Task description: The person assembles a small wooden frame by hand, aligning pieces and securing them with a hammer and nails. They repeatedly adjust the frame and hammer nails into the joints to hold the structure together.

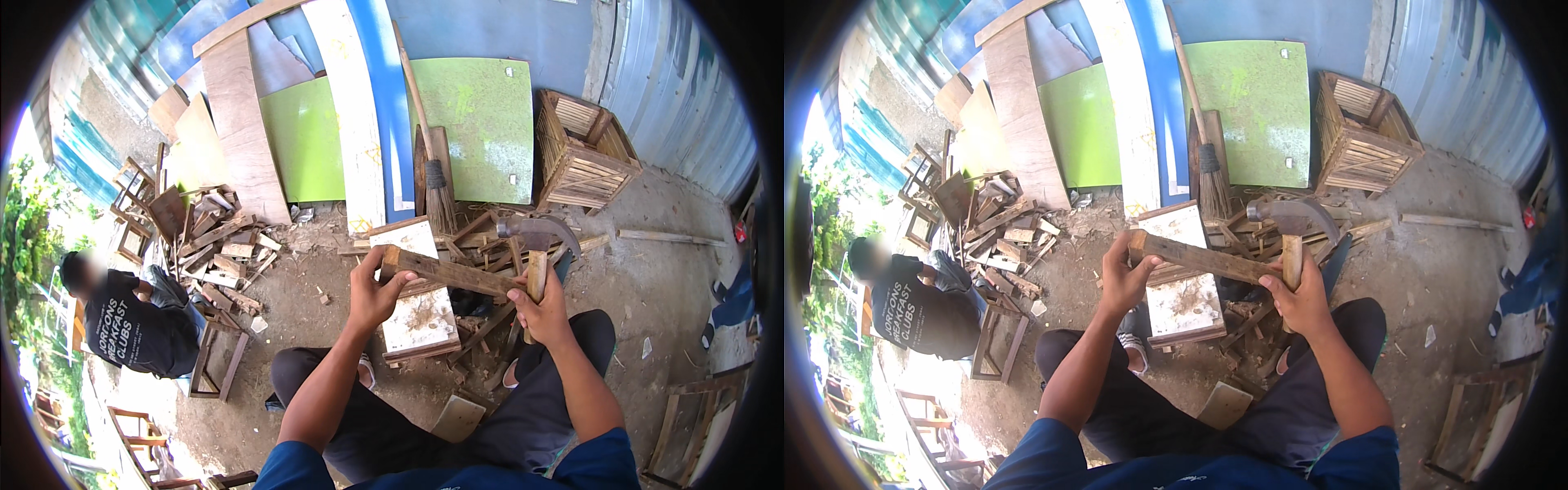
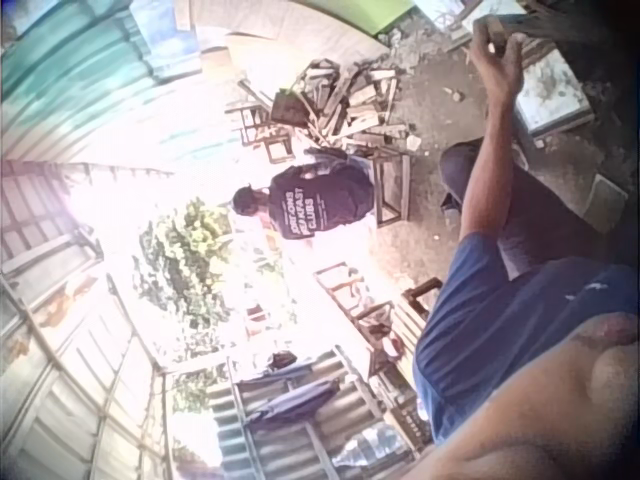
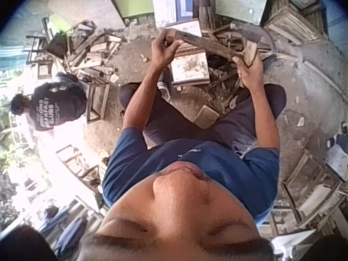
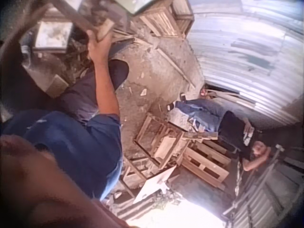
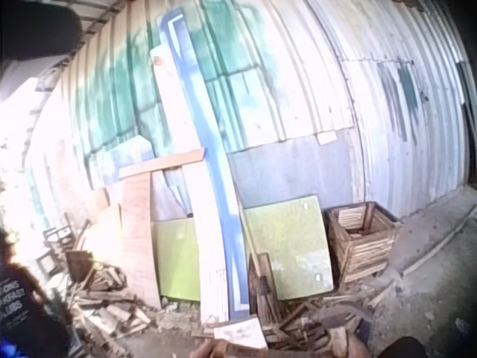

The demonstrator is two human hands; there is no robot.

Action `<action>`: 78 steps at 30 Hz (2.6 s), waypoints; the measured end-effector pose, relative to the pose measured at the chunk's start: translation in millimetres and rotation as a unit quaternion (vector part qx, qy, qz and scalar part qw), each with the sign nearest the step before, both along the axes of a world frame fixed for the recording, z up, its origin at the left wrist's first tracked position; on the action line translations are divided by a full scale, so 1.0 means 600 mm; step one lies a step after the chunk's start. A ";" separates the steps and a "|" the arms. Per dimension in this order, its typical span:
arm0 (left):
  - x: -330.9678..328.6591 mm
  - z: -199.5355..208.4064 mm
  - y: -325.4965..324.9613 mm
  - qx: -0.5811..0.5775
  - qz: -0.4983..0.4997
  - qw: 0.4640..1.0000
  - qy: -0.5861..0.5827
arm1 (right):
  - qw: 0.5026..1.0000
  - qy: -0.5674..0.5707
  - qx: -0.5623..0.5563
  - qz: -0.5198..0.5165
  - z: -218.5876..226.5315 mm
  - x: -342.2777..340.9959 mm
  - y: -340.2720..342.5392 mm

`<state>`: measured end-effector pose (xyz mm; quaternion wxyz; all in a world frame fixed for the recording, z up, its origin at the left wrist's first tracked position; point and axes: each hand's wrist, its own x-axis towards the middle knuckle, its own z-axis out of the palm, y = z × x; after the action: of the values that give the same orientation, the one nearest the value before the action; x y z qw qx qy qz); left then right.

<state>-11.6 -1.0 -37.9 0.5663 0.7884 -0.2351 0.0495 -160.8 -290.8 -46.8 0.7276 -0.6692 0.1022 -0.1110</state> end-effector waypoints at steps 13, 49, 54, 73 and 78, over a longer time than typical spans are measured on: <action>0.027 0.064 0.043 0.042 -0.011 0.996 0.074 | 0.998 0.060 0.020 -0.025 0.026 0.010 0.009; 0.025 0.103 0.023 0.309 -0.073 0.947 -0.038 | 0.814 0.339 -0.471 0.013 -0.496 0.009 0.038; 0.039 0.114 0.005 0.324 -0.058 0.944 -0.036 | 0.921 0.211 -0.321 -0.061 -0.531 0.136 0.029; 0.103 0.123 -0.022 0.386 -0.017 0.922 -0.013 | 0.852 0.246 0.332 -0.322 -0.837 0.261 0.147; 0.106 0.121 -0.028 0.393 -0.029 0.919 -0.031 | 0.891 0.168 0.270 -0.324 -0.908 0.248 0.141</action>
<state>51.9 -17.7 35.0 0.2049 0.9382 -0.2762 -0.0390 -11.7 -206.3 -591.6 0.7758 -0.3855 0.4601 -0.1946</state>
